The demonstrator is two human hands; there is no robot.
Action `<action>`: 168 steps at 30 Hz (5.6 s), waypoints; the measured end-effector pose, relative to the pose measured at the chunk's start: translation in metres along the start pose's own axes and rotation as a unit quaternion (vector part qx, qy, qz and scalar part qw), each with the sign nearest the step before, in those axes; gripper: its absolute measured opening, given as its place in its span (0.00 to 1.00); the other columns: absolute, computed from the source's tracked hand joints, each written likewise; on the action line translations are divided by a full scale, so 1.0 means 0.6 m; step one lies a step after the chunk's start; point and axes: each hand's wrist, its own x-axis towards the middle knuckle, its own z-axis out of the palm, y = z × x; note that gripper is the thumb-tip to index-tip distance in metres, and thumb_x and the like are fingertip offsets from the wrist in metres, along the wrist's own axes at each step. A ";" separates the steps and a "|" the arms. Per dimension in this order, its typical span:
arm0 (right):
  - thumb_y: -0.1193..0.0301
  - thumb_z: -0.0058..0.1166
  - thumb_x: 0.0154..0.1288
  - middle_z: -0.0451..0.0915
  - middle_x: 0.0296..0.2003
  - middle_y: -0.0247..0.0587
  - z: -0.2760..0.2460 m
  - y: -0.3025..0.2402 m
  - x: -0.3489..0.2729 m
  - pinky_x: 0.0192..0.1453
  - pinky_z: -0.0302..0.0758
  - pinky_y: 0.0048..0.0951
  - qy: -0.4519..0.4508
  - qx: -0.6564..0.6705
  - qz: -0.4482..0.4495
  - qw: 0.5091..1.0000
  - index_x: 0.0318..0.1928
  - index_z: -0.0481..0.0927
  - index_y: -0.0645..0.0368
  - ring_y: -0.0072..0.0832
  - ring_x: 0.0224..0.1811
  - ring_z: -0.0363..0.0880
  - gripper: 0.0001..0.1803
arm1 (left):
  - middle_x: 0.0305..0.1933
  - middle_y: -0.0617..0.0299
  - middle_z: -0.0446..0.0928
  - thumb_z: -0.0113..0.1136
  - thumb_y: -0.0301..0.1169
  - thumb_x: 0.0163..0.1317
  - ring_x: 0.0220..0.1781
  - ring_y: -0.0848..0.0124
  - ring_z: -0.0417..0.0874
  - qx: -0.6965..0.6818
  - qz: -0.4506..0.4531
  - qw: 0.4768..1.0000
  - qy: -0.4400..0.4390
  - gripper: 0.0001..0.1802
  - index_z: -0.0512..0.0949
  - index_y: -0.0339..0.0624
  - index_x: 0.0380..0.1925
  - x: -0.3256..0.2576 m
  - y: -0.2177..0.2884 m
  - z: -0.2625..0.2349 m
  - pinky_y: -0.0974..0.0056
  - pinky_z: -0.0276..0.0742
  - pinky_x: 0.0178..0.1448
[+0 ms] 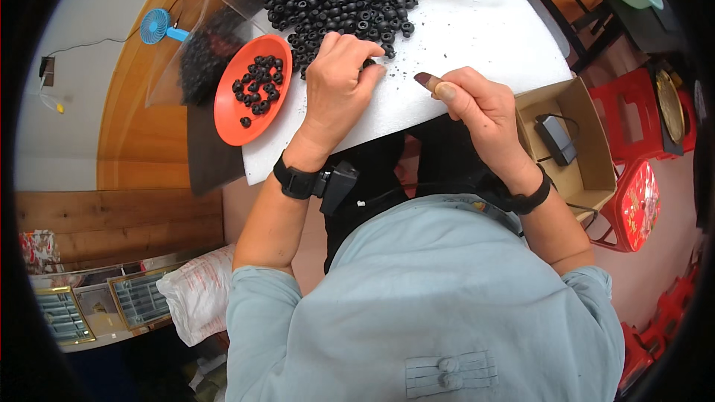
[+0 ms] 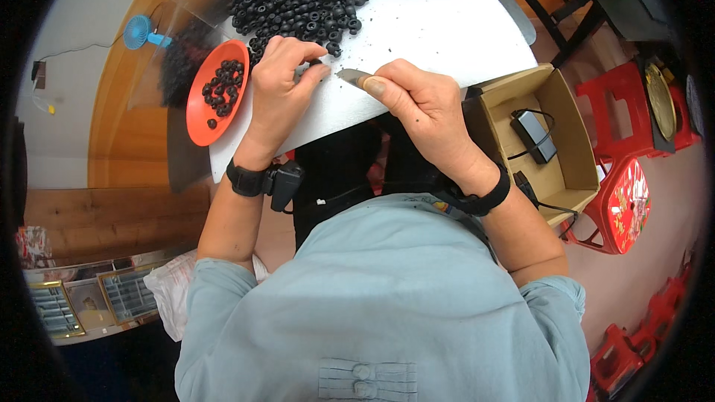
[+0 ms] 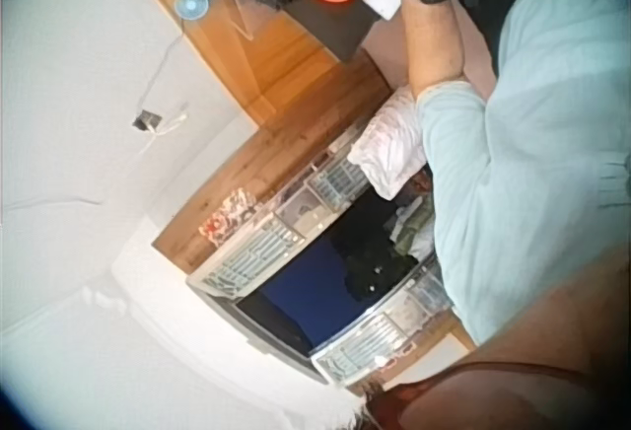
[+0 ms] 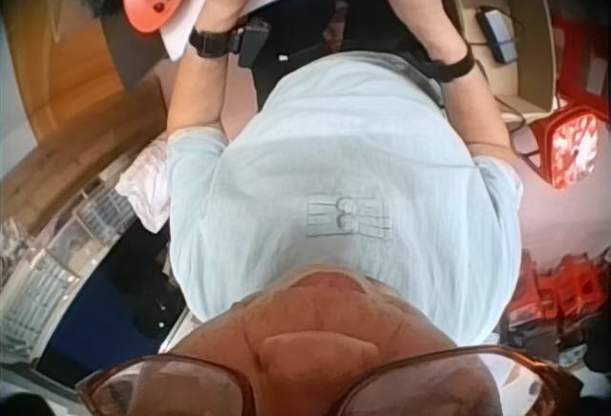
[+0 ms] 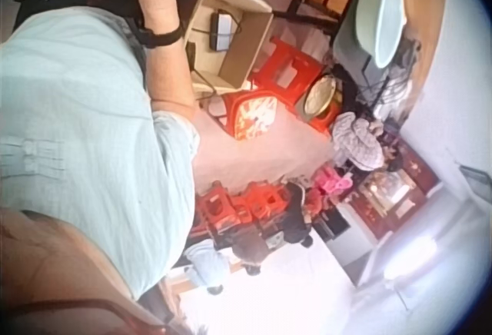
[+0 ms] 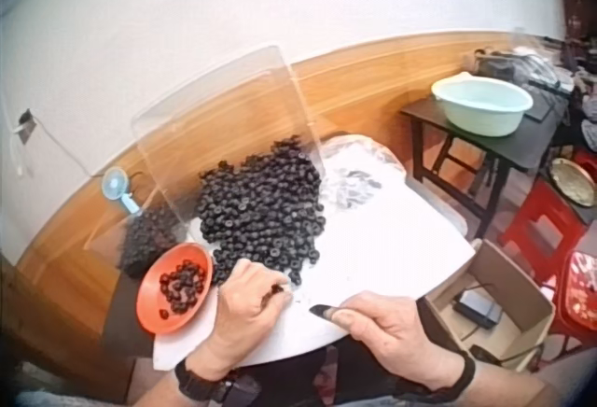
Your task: Use a small craft knife to scrape or trim excess material from small black circular components.
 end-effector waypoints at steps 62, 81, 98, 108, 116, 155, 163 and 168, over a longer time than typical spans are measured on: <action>0.59 0.58 0.73 0.76 0.15 0.42 0.022 -0.025 0.016 0.24 0.71 0.37 0.012 -0.217 0.021 0.976 0.32 0.84 0.56 0.39 0.18 0.78 0.16 | 0.45 0.52 0.81 0.56 0.25 0.74 0.38 0.69 0.78 -0.618 -0.263 0.740 0.016 0.18 0.78 0.26 0.60 -0.058 0.054 0.000 0.68 0.76 0.43; 0.59 0.60 0.73 0.76 0.15 0.41 0.022 -0.021 0.012 0.24 0.71 0.36 0.010 -0.225 0.006 0.974 0.32 0.84 0.56 0.37 0.18 0.79 0.16 | 0.44 0.53 0.81 0.54 0.25 0.75 0.36 0.70 0.79 -0.599 -0.270 0.754 0.011 0.17 0.78 0.27 0.58 -0.057 0.062 -0.001 0.68 0.76 0.43; 0.60 0.58 0.74 0.76 0.15 0.40 0.022 -0.021 0.012 0.22 0.70 0.34 0.004 -0.204 0.008 0.979 0.32 0.83 0.57 0.34 0.16 0.79 0.16 | 0.45 0.53 0.81 0.53 0.24 0.75 0.36 0.70 0.79 -0.579 -0.252 0.776 0.005 0.18 0.78 0.25 0.60 -0.055 0.069 -0.002 0.68 0.77 0.43; 0.59 0.59 0.74 0.77 0.17 0.42 0.021 -0.018 0.009 0.23 0.70 0.35 0.001 -0.214 0.002 0.977 0.31 0.83 0.57 0.37 0.18 0.78 0.16 | 0.44 0.53 0.82 0.52 0.24 0.75 0.34 0.71 0.78 -0.580 -0.271 0.768 0.004 0.17 0.79 0.26 0.58 -0.056 0.069 -0.001 0.69 0.76 0.42; 0.61 0.60 0.73 0.78 0.20 0.42 0.025 -0.017 0.009 0.24 0.71 0.37 0.007 -0.231 -0.010 0.973 0.32 0.81 0.58 0.39 0.20 0.78 0.15 | 0.44 0.54 0.82 0.53 0.24 0.75 0.33 0.72 0.78 -0.570 -0.270 0.776 0.010 0.16 0.79 0.27 0.57 -0.056 0.071 0.004 0.69 0.76 0.41; 0.66 0.59 0.75 0.70 0.19 0.37 0.018 -0.005 -0.006 0.26 0.64 0.27 0.013 -0.115 0.000 0.993 0.36 0.84 0.63 0.24 0.20 0.67 0.13 | 0.33 0.58 0.77 0.69 0.22 0.54 0.38 0.58 0.76 0.091 0.005 0.996 0.008 0.07 0.80 0.38 0.32 -0.068 -0.029 -0.097 0.56 0.74 0.40; 0.66 0.60 0.75 0.71 0.20 0.38 0.014 -0.009 -0.006 0.26 0.65 0.27 0.008 -0.120 0.000 0.993 0.36 0.84 0.63 0.24 0.20 0.66 0.13 | 0.34 0.57 0.77 0.69 0.22 0.56 0.40 0.57 0.77 0.210 -0.051 0.976 -0.008 0.06 0.82 0.37 0.34 -0.065 -0.016 -0.071 0.55 0.75 0.42; 0.68 0.61 0.73 0.71 0.20 0.38 0.019 -0.011 -0.004 0.26 0.65 0.26 0.014 -0.101 -0.009 0.995 0.34 0.84 0.64 0.23 0.20 0.66 0.12 | 0.36 0.55 0.76 0.67 0.22 0.57 0.44 0.56 0.78 0.222 -0.023 0.973 -0.059 0.06 0.82 0.36 0.35 -0.052 -0.014 -0.062 0.52 0.77 0.45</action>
